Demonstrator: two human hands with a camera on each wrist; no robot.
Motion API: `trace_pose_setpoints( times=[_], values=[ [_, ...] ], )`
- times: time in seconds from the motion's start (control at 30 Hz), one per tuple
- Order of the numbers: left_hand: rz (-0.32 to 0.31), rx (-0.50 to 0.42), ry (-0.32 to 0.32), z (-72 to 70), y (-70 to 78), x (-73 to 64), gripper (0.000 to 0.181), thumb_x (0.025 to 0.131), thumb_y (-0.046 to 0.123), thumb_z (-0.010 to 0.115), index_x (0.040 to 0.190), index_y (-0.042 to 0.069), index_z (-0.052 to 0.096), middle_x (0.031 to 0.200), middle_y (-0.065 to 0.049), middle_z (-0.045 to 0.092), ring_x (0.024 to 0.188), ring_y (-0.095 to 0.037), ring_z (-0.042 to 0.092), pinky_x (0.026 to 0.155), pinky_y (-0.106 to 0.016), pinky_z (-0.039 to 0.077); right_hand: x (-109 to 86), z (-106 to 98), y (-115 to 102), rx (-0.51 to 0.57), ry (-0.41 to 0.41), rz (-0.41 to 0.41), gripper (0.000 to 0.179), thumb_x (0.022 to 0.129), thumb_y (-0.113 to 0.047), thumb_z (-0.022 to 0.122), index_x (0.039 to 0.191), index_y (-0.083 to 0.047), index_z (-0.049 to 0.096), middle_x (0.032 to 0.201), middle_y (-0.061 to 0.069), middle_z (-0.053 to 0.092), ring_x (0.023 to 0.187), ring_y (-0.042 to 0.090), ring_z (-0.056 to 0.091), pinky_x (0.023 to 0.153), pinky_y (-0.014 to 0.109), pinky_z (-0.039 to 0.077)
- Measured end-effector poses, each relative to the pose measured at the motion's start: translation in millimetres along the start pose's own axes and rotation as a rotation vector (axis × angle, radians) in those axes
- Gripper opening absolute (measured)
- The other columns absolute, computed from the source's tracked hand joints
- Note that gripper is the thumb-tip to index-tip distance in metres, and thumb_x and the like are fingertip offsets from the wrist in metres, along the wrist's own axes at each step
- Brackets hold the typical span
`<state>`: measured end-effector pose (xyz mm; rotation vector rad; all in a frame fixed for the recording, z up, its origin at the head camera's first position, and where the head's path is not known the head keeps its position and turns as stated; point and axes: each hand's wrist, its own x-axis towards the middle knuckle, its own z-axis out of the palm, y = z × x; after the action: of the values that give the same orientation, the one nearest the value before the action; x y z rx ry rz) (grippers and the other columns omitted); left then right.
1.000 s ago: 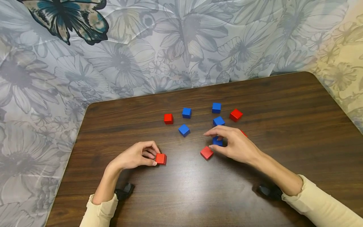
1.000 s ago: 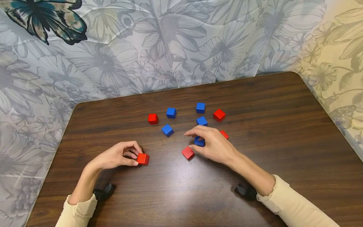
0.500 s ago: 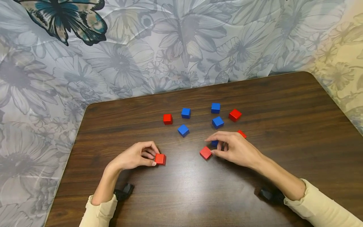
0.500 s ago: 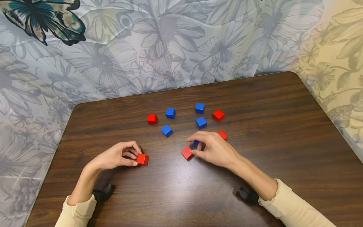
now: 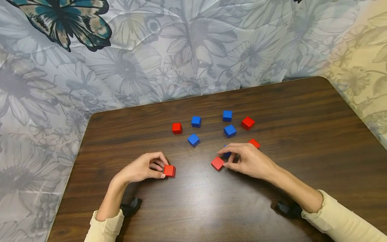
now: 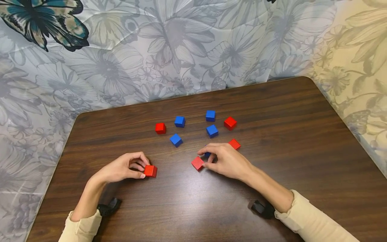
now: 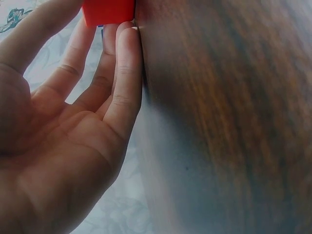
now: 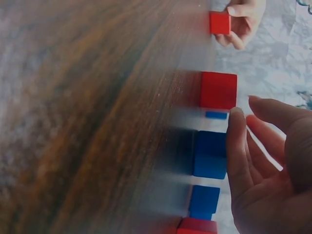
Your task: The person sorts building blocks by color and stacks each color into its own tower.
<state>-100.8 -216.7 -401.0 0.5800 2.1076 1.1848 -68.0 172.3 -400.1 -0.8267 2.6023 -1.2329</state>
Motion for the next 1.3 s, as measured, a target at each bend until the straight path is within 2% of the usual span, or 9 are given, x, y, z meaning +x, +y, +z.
trace_pose_setpoints(
  times=[0.2, 0.37, 0.5, 0.93, 1.13, 1.3],
  values=[
    [-0.002, -0.006, 0.000, 0.9, -1.2, -0.4, 0.028, 0.084, 0.009, 0.080, 0.107, 0.010, 0.064, 0.114, -0.010, 0.063, 0.103, -0.025, 0.063, 0.089, -0.030, 0.055, 2.6, 2.5, -0.6, -0.002, -0.038, 0.009, 0.034, 0.085, -0.008, 0.079, 0.117, -0.014, 0.071, 0.097, -0.008, 0.067, 0.064, 0.000, 0.057, 0.050, 0.021, 0.048],
    [-0.002, -0.005, 0.001, 0.9, -0.9, -0.2, 0.028, 0.084, 0.009, 0.080, 0.106, 0.009, 0.064, 0.113, -0.010, 0.063, 0.103, -0.025, 0.063, 0.089, -0.030, 0.055, 3.2, 3.7, -1.8, -0.015, -0.035, -0.001, 0.033, 0.084, -0.010, 0.080, 0.116, -0.014, 0.072, 0.098, -0.010, 0.065, 0.056, -0.001, 0.053, 0.047, 0.020, 0.047],
    [-0.002, -0.003, 0.002, 0.1, 0.5, -0.1, 0.027, 0.084, 0.009, 0.080, 0.106, 0.009, 0.064, 0.111, -0.010, 0.064, 0.103, -0.025, 0.063, 0.089, -0.030, 0.055, 2.3, 4.1, -3.5, 0.038, -0.050, 0.019, 0.033, 0.085, -0.008, 0.079, 0.116, -0.013, 0.071, 0.097, -0.009, 0.064, 0.051, 0.000, 0.056, 0.044, 0.022, 0.049],
    [0.000, -0.008, -0.003, -0.4, 2.5, -0.3, 0.028, 0.084, 0.008, 0.080, 0.107, 0.009, 0.064, 0.111, -0.010, 0.064, 0.103, -0.025, 0.063, 0.088, -0.029, 0.055, 1.1, 8.9, -3.6, 0.053, -0.080, 0.007, 0.032, 0.085, -0.006, 0.078, 0.117, -0.009, 0.071, 0.105, -0.004, 0.064, 0.057, 0.001, 0.060, 0.045, 0.021, 0.050],
    [0.001, -0.012, -0.003, -0.4, 1.7, -0.7, 0.028, 0.084, 0.007, 0.080, 0.107, 0.008, 0.064, 0.113, -0.011, 0.063, 0.103, -0.026, 0.063, 0.088, -0.029, 0.055, 1.6, 9.5, -4.4, -0.018, -0.081, -0.032, 0.032, 0.083, -0.007, 0.081, 0.113, -0.012, 0.071, 0.107, -0.006, 0.064, 0.062, -0.002, 0.056, 0.053, 0.019, 0.050],
    [0.001, -0.020, -0.005, 0.3, 1.9, -0.4, 0.028, 0.084, 0.008, 0.080, 0.107, 0.008, 0.064, 0.112, -0.011, 0.063, 0.103, -0.026, 0.063, 0.088, -0.029, 0.055, 3.0, 10.8, -5.4, -0.047, -0.059, -0.036, 0.029, 0.082, -0.012, 0.083, 0.108, -0.015, 0.072, 0.099, -0.009, 0.063, 0.064, -0.001, 0.055, 0.055, 0.019, 0.049]
  ],
)
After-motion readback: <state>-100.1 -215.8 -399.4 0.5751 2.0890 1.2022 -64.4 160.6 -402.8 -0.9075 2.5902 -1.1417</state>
